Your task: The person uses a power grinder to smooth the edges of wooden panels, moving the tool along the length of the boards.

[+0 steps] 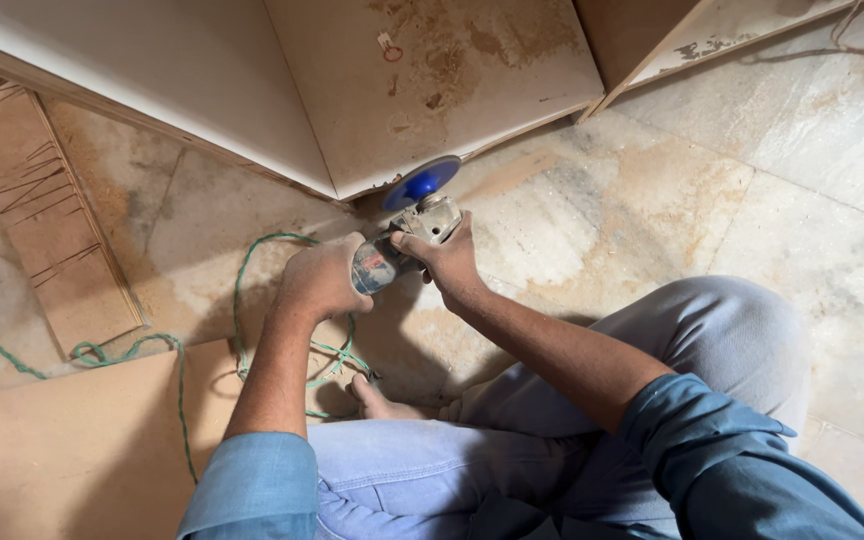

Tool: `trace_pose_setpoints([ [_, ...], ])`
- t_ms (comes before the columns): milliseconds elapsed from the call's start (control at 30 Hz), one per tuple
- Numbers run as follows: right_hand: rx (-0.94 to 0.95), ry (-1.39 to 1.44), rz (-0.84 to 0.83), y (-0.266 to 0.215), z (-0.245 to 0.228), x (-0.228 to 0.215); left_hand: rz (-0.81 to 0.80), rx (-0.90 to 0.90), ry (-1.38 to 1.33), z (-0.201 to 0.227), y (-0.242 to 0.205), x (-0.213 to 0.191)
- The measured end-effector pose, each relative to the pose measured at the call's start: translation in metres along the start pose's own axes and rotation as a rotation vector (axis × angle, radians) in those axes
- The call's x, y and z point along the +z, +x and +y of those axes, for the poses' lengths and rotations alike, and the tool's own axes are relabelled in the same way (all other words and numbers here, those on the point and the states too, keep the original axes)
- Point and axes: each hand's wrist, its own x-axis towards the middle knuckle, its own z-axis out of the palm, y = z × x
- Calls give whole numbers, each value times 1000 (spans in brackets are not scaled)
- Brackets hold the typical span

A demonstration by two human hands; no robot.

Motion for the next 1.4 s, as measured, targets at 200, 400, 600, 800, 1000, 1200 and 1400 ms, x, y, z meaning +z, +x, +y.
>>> trace_pose_setpoints([
  [200,32,-10,-10,0,1,-1,-5,-18,-14,2,-4,0],
  [400,8,0,23,1,-1,-4,7,1,10,5,1,2],
  [600,-14,-1,20,2,-5,-7,4,3,3,7,2,2],
  [800,-5,-4,-10,1,-3,-5,0,-9,4,6,-1,0],
  [1000,-2,22,-41,3,-1,-6,-11,-16,-19,6,-4,-4],
  [1200,33,1,-14,1,0,-2,-26,-31,-11,6,-7,-7],
  [1400,-21,14,-10,1,-3,-5,-4,-5,0,6,-3,-2],
])
